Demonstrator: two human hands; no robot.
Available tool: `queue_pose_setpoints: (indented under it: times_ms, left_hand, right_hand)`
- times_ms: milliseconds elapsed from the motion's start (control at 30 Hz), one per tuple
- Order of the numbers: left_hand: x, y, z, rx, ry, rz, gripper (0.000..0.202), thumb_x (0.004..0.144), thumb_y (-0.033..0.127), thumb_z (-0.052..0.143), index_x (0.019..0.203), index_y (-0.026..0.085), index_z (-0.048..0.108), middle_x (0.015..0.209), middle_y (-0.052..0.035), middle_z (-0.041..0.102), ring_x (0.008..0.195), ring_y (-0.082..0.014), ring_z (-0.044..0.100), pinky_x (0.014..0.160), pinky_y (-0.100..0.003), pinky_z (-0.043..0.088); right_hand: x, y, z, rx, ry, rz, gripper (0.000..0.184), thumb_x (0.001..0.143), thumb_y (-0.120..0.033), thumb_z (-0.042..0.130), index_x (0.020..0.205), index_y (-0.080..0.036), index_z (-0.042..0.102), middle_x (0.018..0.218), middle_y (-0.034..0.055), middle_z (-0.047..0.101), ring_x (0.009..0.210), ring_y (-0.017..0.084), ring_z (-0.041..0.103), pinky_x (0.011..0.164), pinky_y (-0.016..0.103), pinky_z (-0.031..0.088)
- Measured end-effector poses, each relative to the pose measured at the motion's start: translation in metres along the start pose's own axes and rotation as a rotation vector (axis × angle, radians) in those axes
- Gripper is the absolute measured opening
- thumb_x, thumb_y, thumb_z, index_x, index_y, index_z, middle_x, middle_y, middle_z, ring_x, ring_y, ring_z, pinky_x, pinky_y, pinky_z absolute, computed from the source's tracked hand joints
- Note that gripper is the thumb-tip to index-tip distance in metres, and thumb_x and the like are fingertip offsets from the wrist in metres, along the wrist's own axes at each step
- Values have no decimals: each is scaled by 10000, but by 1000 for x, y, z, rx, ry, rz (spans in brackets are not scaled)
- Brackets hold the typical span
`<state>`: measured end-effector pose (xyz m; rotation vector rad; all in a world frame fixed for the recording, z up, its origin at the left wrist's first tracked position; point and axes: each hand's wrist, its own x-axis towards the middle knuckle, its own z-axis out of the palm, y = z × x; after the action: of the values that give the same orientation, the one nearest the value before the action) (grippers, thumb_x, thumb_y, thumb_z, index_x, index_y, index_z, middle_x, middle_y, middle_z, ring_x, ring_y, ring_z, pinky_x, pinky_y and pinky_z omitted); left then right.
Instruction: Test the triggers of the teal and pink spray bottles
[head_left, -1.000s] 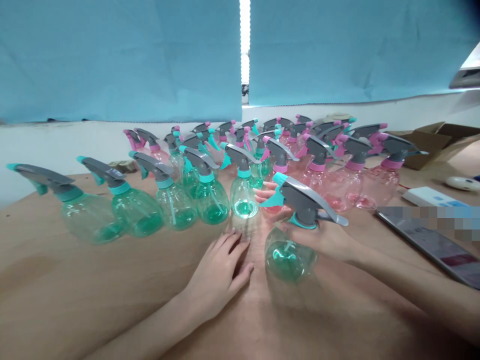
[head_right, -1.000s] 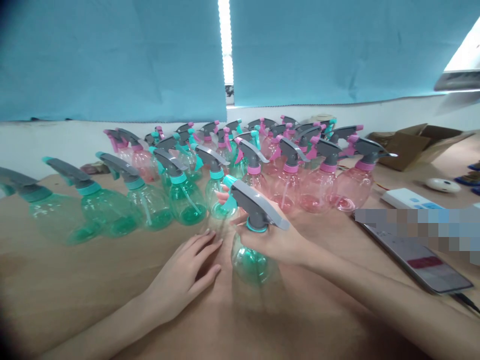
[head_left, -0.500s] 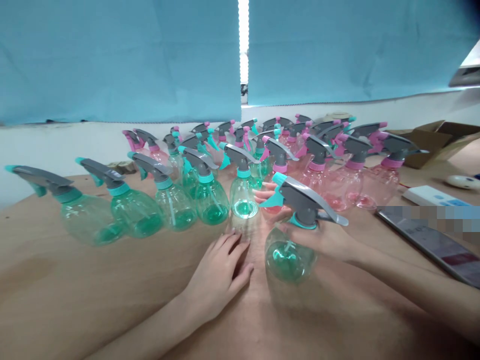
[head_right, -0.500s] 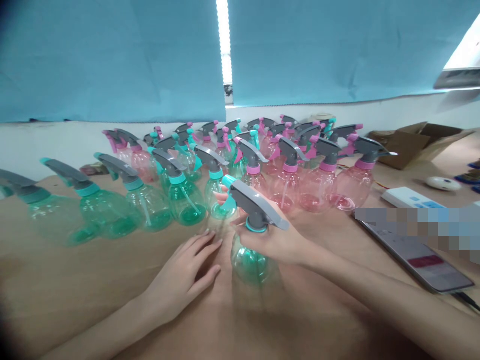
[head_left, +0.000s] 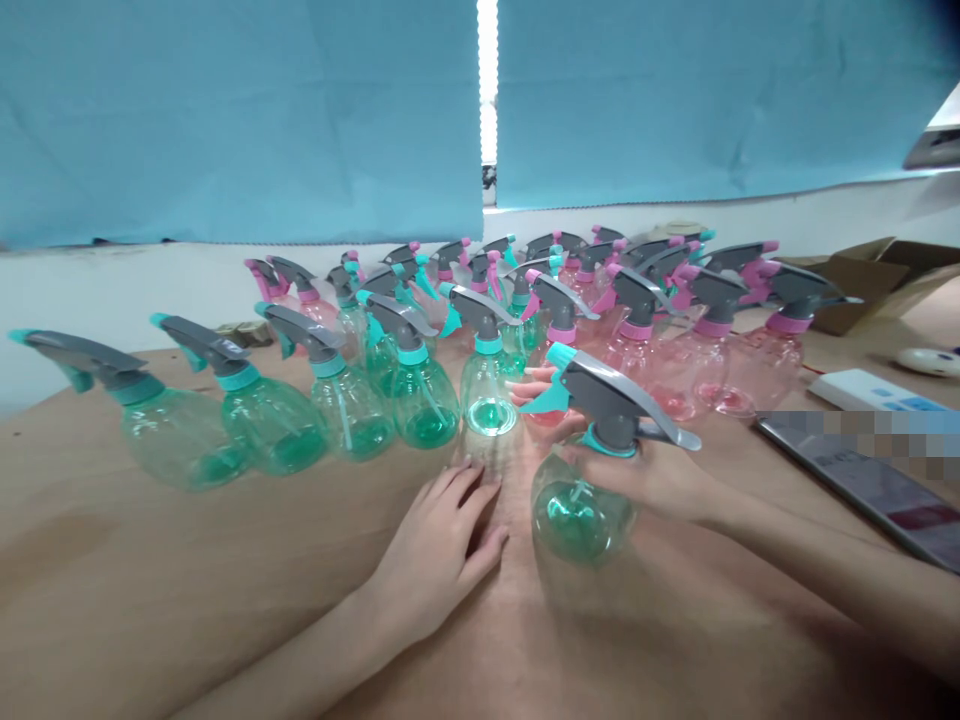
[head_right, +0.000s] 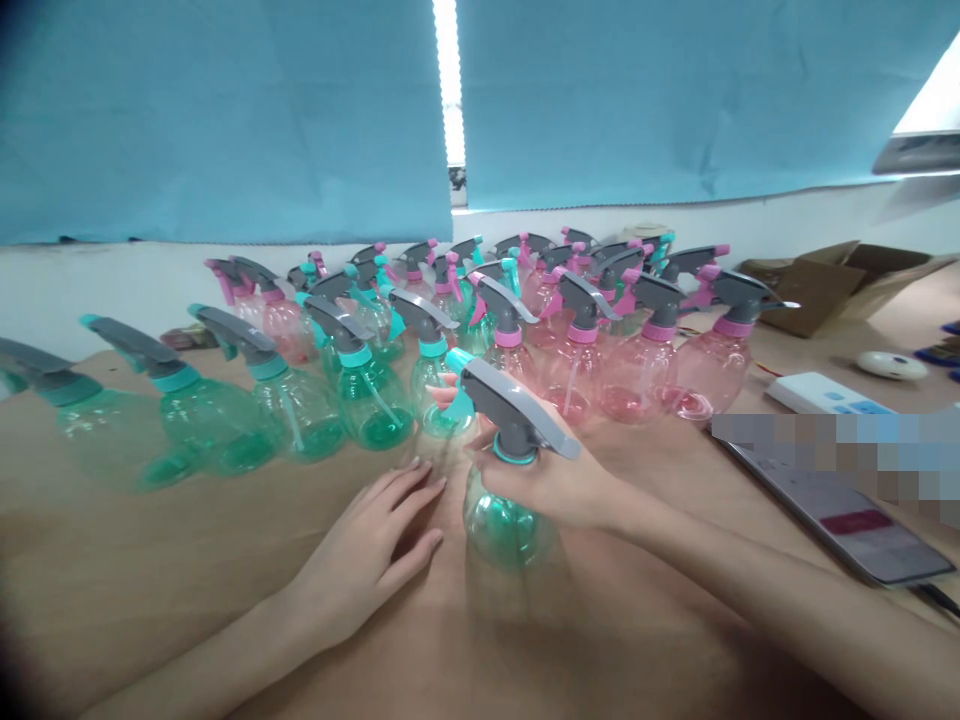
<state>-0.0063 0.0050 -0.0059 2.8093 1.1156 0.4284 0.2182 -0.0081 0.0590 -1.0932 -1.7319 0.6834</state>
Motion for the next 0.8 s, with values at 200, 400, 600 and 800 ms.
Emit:
queue_pose_setpoints:
  times_ms: [200, 400, 600, 800]
  left_hand:
    - [1, 0, -1, 4, -4, 4, 387, 929, 329, 507, 1273, 154, 546, 1338, -143, 538, 1276, -318, 441, 1015, -510, 399]
    - [0, 2, -2, 16, -21, -7, 377, 926, 318, 519, 1264, 157, 554, 1336, -141, 539, 1272, -306, 448, 1024, -489, 396]
    - [1, 2, -3, 22, -38, -14, 393, 923, 308, 527, 1268, 121, 554, 1343, -164, 528, 1279, -316, 435, 1035, -499, 379]
    - [1, 1, -2, 4, -13, -4, 376, 928, 329, 511, 1261, 159, 553, 1338, -145, 538, 1270, -317, 449, 1015, -510, 397]
  right_hand:
    - [0, -4, -2, 10, -35, 12, 260, 693, -170, 522, 908, -275, 623, 803, -11, 683, 771, 188, 660, 718, 348, 563]
    - [0, -6, -7, -2, -49, 89, 107, 655, -182, 520, 721, -253, 565, 754, -8, 671, 705, 172, 655, 666, 310, 558]
    - [1, -13, -9, -27, -72, 54, 108, 659, -213, 490, 576, -260, 541, 561, -22, 584, 643, 170, 639, 605, 297, 554]
    - [-1, -5, -9, 2, -86, 102, 100, 652, -195, 513, 658, -256, 592, 678, -4, 663, 748, 207, 679, 698, 353, 568]
